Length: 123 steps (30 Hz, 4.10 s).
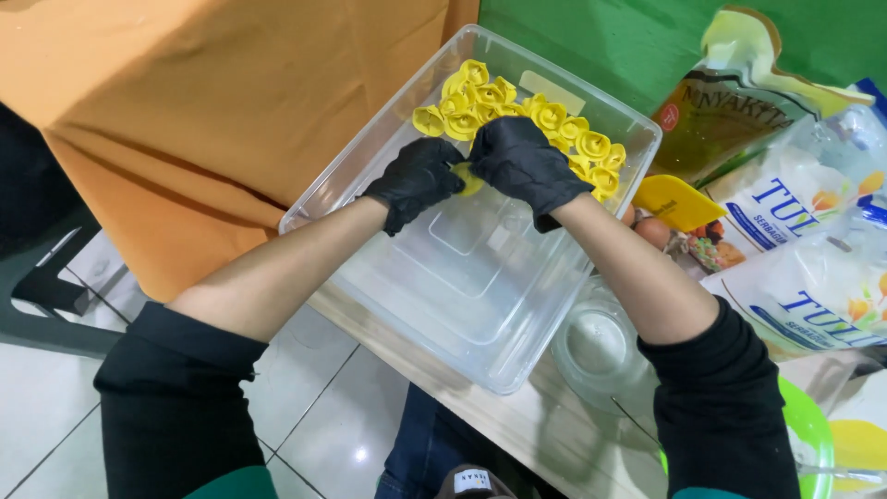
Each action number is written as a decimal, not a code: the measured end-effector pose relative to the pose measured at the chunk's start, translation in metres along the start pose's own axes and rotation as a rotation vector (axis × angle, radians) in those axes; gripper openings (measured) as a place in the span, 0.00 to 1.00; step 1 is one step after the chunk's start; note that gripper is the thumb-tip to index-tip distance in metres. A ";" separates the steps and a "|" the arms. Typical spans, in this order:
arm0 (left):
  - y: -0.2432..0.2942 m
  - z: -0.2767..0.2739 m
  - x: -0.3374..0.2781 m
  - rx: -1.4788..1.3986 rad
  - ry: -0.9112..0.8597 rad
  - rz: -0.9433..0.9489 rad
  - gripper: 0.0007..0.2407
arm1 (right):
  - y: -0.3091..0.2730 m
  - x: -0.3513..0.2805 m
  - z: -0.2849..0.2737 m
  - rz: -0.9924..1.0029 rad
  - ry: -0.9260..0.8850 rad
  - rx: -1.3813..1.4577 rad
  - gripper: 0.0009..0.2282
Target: Shaping and filling small pastries with a white filling and placing them in a container.
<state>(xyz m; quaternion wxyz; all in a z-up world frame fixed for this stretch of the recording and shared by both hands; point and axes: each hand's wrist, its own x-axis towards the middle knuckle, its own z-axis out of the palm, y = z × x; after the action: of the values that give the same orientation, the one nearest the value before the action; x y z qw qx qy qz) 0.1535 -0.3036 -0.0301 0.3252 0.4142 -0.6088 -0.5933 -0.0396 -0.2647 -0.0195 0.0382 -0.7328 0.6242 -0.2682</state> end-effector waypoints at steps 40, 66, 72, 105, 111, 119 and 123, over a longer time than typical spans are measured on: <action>0.080 0.191 -0.215 -0.297 -0.481 0.232 0.27 | 0.003 -0.248 -0.182 0.071 0.022 0.296 0.06; -0.001 0.277 -0.220 0.219 -0.325 1.340 0.11 | 0.104 -0.517 -0.290 0.791 0.351 0.079 0.13; -0.007 0.278 -0.220 0.270 -0.372 1.351 0.11 | 0.113 -0.531 -0.275 1.034 0.160 -0.001 0.14; -0.018 0.258 -0.225 0.245 -0.823 0.892 0.20 | 0.126 -0.520 -0.227 1.050 0.033 -0.512 0.24; 0.010 0.260 -0.232 -0.058 -0.748 0.600 0.17 | 0.137 -0.542 -0.234 0.922 0.214 -0.472 0.11; 0.004 0.286 -0.227 -0.471 -0.478 0.223 0.19 | 0.075 -0.478 -0.248 0.684 0.825 -0.010 0.08; 0.016 0.281 -0.219 -0.639 -0.557 -0.033 0.16 | 0.053 -0.427 -0.211 0.794 0.836 0.570 0.10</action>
<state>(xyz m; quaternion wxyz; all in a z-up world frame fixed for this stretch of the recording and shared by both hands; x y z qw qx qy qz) -0.0005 0.0181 -0.0166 0.2509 0.1259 -0.4522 -0.8466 -0.2126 0.1819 -0.0078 0.0814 -0.2408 0.7145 -0.6518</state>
